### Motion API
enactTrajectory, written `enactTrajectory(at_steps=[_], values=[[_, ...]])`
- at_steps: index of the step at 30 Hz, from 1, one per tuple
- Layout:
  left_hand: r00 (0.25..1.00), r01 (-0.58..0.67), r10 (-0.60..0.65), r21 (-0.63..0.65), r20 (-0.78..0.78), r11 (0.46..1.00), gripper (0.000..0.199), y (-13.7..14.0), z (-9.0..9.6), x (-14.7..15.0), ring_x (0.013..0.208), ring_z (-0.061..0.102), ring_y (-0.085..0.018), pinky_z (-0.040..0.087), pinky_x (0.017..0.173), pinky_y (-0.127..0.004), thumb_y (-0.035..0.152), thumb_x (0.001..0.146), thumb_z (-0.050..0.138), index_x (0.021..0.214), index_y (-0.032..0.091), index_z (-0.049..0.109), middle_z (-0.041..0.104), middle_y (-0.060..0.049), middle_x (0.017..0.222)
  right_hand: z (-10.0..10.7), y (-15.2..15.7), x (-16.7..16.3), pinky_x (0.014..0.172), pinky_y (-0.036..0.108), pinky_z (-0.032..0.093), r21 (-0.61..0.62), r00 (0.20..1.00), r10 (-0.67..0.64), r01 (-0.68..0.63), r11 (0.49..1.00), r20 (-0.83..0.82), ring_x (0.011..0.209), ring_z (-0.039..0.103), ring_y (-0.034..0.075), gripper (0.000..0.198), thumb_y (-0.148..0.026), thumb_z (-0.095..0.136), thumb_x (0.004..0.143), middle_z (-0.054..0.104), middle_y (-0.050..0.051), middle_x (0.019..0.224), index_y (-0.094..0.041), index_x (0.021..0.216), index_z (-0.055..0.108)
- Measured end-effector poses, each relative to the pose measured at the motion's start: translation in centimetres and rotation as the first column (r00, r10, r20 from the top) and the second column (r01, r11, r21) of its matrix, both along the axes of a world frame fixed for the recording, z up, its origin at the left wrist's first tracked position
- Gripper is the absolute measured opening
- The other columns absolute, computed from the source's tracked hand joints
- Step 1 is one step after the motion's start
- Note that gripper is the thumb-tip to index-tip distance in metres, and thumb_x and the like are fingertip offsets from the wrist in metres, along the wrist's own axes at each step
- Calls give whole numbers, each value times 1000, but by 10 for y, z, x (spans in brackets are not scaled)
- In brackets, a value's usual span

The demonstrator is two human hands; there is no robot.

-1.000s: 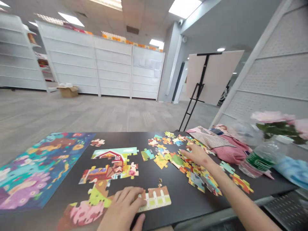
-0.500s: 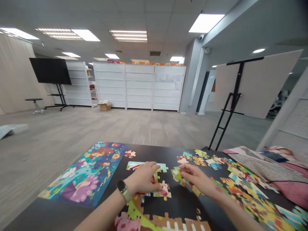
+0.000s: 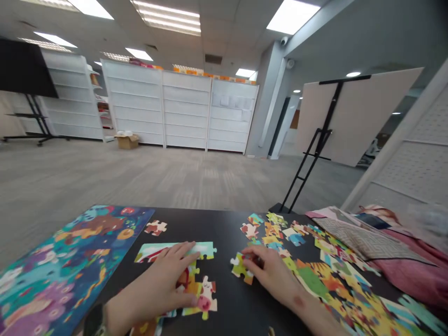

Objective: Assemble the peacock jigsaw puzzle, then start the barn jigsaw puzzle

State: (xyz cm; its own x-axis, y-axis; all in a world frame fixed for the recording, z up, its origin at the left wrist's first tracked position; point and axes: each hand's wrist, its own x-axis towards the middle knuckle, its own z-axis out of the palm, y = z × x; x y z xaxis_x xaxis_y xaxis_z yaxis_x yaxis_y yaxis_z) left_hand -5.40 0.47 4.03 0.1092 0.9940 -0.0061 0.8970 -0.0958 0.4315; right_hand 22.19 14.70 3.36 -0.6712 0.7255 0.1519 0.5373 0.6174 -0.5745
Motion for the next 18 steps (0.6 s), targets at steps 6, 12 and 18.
enactTrajectory(at_steps=[6,12,18], values=[[996,31,-24,89,-88,996,78,4,-33,-15,142,42,-41,43,108,-61,68,79,70,148,39,46,41,-11,157,10,15,12,91,38,51,228,991,-129,117,967,39,102,65,24,29,-21,41,100,69,8,107,-22,104,70],[990,60,-36,170,-138,984,76,3,-45,-22,139,46,-40,48,106,-58,66,80,70,148,43,45,42,-8,157,8,44,46,105,43,46,249,986,-156,139,958,51,117,61,26,35,-14,46,89,70,11,118,-19,116,68],[993,56,-43,114,-113,992,72,0,-19,-15,139,47,-39,48,106,-56,53,83,74,148,39,47,43,-10,157,-10,37,37,115,53,35,59,991,-43,35,998,130,135,50,31,51,-18,62,80,63,8,139,-26,130,62]])
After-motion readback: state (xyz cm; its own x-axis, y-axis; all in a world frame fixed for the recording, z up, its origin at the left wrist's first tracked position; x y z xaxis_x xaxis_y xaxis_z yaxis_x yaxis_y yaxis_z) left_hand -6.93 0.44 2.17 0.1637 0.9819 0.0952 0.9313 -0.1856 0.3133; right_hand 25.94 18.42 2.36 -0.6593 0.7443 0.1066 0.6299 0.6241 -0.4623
